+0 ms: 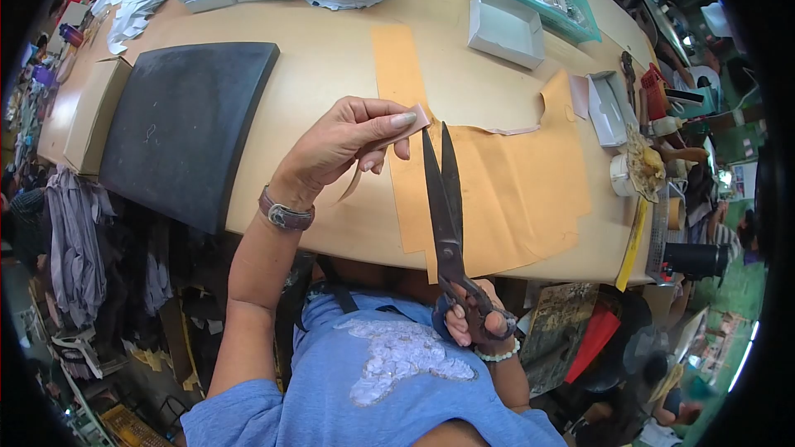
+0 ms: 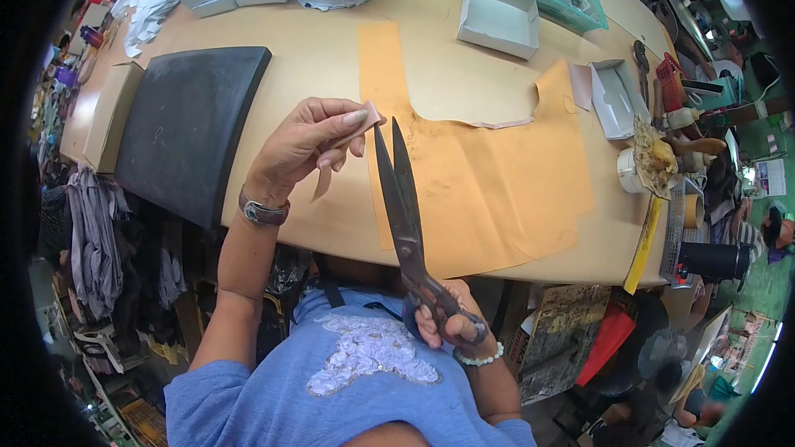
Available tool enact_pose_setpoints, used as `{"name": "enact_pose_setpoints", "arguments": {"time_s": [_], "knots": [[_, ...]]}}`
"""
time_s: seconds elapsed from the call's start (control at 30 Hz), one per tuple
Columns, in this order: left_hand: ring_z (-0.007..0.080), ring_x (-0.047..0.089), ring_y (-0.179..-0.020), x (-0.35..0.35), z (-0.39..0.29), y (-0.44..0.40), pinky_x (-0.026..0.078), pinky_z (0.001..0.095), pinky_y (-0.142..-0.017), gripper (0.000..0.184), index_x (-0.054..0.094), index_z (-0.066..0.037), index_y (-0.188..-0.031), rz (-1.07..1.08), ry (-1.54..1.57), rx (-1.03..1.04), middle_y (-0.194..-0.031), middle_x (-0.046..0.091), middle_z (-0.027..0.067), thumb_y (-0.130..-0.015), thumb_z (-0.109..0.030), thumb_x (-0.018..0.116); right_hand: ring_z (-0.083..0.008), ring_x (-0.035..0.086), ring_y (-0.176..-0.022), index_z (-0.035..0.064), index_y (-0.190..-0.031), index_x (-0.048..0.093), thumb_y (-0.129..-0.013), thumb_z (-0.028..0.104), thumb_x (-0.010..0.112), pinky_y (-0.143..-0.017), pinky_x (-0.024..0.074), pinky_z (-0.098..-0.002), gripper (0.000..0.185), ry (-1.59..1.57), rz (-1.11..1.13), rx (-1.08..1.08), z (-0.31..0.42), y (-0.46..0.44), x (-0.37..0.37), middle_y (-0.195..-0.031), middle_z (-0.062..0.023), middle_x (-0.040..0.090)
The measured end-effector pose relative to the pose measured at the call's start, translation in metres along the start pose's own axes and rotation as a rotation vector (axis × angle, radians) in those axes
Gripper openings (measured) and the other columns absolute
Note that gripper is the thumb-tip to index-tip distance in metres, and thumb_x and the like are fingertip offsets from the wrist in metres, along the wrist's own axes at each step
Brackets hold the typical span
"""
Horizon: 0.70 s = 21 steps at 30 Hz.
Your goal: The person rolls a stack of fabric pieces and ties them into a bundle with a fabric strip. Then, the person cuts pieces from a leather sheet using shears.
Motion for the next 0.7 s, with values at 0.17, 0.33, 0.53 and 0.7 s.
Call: {"name": "enact_pose_setpoints", "arguments": {"time_s": [0.17,0.33,0.53,0.7], "knots": [[0.0013,0.041,-0.039,0.006,0.003,0.003,0.033,0.0128,-0.037,0.024,0.061,0.003,-0.098,0.055,-0.088,-0.036,-0.064,0.06,0.0051,-0.088,-0.018,0.054,-0.01,0.046,-0.043,0.0006,-0.075,0.05,-0.051,0.051,0.082,-0.037,0.0393,-0.0208,0.064,-0.031,-0.032,-0.033,0.002,-0.001,-0.001,-0.059,-0.0031,0.047],[0.0013,0.041,-0.039,0.015,-0.007,0.006,0.031,0.0131,-0.035,0.022,0.063,0.002,-0.093,0.112,-0.224,-0.026,-0.06,0.059,0.0043,-0.086,-0.018,0.058,-0.0093,0.046,-0.042,0.0002,-0.074,0.05,-0.055,0.041,0.083,-0.036,0.0383,-0.0207,0.055,-0.036,-0.003,-0.033,0.002,-0.004,-0.002,-0.057,-0.002,0.046],[0.0013,0.041,-0.042,0.014,-0.01,0.008,0.033,0.0143,-0.037,0.028,0.064,0.0,-0.097,0.123,-0.307,-0.064,-0.062,0.06,0.002,-0.086,-0.025,0.058,-0.0068,0.047,-0.041,-0.0009,-0.077,0.052,-0.065,0.019,0.078,-0.036,0.0363,-0.0194,0.034,0.102,-0.027,-0.023,0.001,-0.003,-0.004,-0.055,-0.0012,0.049],[0.0011,0.042,-0.043,0.021,-0.001,0.01,0.034,0.0143,-0.038,0.027,0.064,-0.001,-0.098,0.121,-0.312,-0.079,-0.063,0.061,0.001,-0.086,-0.024,0.058,-0.0065,0.049,-0.042,-0.001,-0.083,0.054,-0.068,0.009,0.073,-0.037,0.0359,-0.0185,0.026,0.225,-0.289,-0.336,0.041,-0.006,-0.008,-0.058,-0.0017,0.053]]}}
Point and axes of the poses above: each hand's wrist, its own y-axis away from the middle knuckle, its own x-axis out of the palm, z = x × y, the point moved 10 cm from there along -y, towards the middle knuckle
